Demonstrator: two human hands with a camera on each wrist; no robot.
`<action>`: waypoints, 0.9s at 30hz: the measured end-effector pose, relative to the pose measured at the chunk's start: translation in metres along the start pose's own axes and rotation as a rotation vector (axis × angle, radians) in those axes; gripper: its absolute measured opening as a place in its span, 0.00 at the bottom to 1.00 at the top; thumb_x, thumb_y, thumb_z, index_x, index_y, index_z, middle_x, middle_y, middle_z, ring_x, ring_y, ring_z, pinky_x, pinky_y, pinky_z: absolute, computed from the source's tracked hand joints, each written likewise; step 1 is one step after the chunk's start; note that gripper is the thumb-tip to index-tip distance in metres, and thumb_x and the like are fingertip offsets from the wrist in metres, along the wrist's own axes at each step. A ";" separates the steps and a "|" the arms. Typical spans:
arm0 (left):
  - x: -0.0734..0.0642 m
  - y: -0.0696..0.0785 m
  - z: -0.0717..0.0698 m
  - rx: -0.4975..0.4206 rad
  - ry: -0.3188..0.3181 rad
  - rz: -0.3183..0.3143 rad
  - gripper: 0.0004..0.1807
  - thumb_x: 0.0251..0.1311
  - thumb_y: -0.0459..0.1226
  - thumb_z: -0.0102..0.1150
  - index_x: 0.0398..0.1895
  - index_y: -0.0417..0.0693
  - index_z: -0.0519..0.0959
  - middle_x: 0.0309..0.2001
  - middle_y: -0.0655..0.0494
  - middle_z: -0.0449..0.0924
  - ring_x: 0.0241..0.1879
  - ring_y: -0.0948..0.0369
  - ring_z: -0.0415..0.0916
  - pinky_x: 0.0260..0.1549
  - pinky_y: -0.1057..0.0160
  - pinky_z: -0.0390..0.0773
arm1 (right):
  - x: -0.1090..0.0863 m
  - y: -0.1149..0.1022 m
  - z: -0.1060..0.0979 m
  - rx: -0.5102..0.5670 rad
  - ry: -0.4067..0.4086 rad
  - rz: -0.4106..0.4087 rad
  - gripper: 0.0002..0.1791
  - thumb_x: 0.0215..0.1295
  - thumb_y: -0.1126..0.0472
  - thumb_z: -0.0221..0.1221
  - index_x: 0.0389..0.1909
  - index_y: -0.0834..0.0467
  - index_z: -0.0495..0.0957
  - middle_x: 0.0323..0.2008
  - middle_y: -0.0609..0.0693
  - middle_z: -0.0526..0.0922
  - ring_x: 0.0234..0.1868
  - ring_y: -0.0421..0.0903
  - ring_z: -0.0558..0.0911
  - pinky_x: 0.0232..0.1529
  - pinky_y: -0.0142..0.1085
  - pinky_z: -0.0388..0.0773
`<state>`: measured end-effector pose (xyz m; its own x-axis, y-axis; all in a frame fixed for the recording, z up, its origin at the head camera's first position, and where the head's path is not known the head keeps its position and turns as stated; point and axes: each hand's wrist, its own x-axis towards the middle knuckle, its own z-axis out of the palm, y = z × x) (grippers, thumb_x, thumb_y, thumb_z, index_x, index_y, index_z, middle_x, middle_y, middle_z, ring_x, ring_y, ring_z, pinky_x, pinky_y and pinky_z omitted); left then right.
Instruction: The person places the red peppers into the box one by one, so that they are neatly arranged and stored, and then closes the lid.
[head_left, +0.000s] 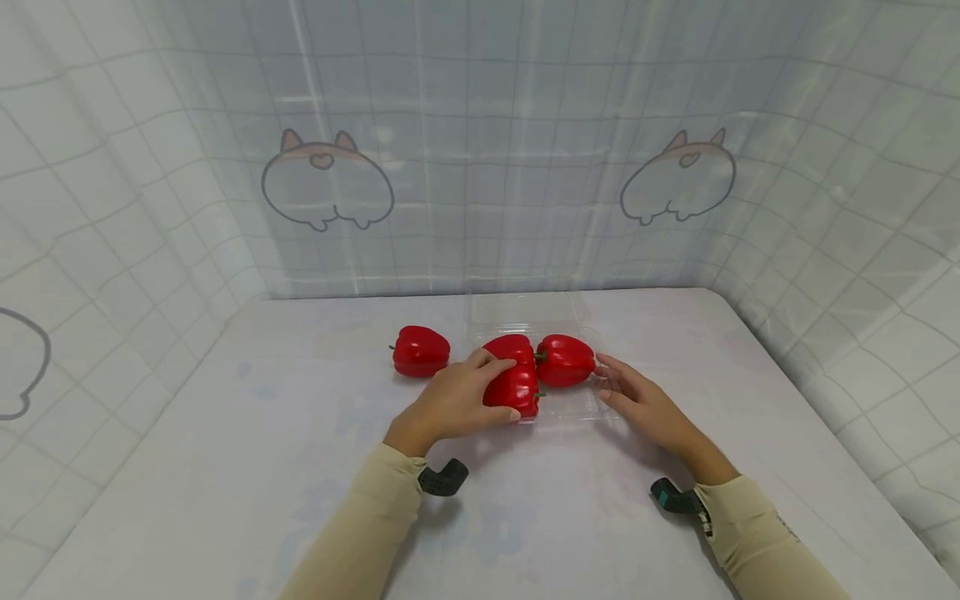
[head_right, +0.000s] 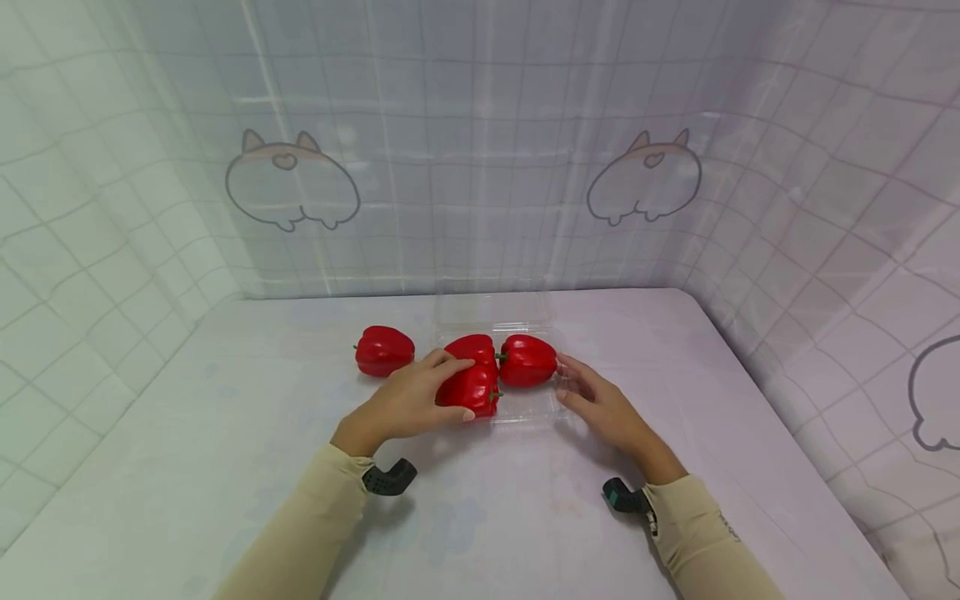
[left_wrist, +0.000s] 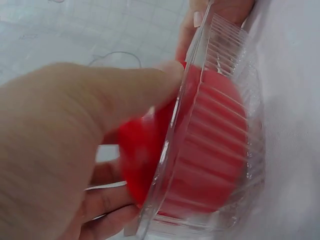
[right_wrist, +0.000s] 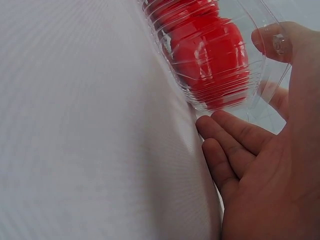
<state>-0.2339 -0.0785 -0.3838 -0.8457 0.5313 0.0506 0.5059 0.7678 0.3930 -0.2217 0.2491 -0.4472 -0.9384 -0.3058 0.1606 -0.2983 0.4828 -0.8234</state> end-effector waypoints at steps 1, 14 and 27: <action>0.000 0.000 0.000 0.003 -0.001 0.002 0.44 0.51 0.59 0.70 0.73 0.62 0.68 0.64 0.56 0.69 0.58 0.53 0.71 0.45 0.54 0.82 | 0.000 0.000 0.000 -0.001 0.001 0.002 0.34 0.75 0.56 0.56 0.78 0.51 0.56 0.69 0.60 0.69 0.68 0.59 0.72 0.61 0.53 0.72; 0.003 -0.002 0.005 0.077 0.007 -0.001 0.39 0.56 0.60 0.66 0.71 0.60 0.70 0.65 0.54 0.70 0.59 0.51 0.72 0.49 0.51 0.81 | 0.000 -0.003 0.000 -0.009 0.002 0.024 0.35 0.74 0.54 0.57 0.78 0.47 0.56 0.70 0.59 0.69 0.69 0.59 0.70 0.62 0.56 0.71; 0.003 -0.019 -0.004 -0.160 0.107 0.058 0.30 0.60 0.52 0.67 0.66 0.58 0.76 0.62 0.56 0.73 0.58 0.56 0.73 0.47 0.54 0.83 | 0.000 0.001 -0.001 -0.019 0.009 0.015 0.34 0.74 0.54 0.57 0.78 0.47 0.57 0.69 0.58 0.71 0.68 0.58 0.72 0.62 0.56 0.71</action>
<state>-0.2468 -0.0924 -0.3878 -0.8334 0.5254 0.1714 0.5281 0.6658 0.5271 -0.2226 0.2505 -0.4474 -0.9442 -0.2915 0.1531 -0.2873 0.5024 -0.8155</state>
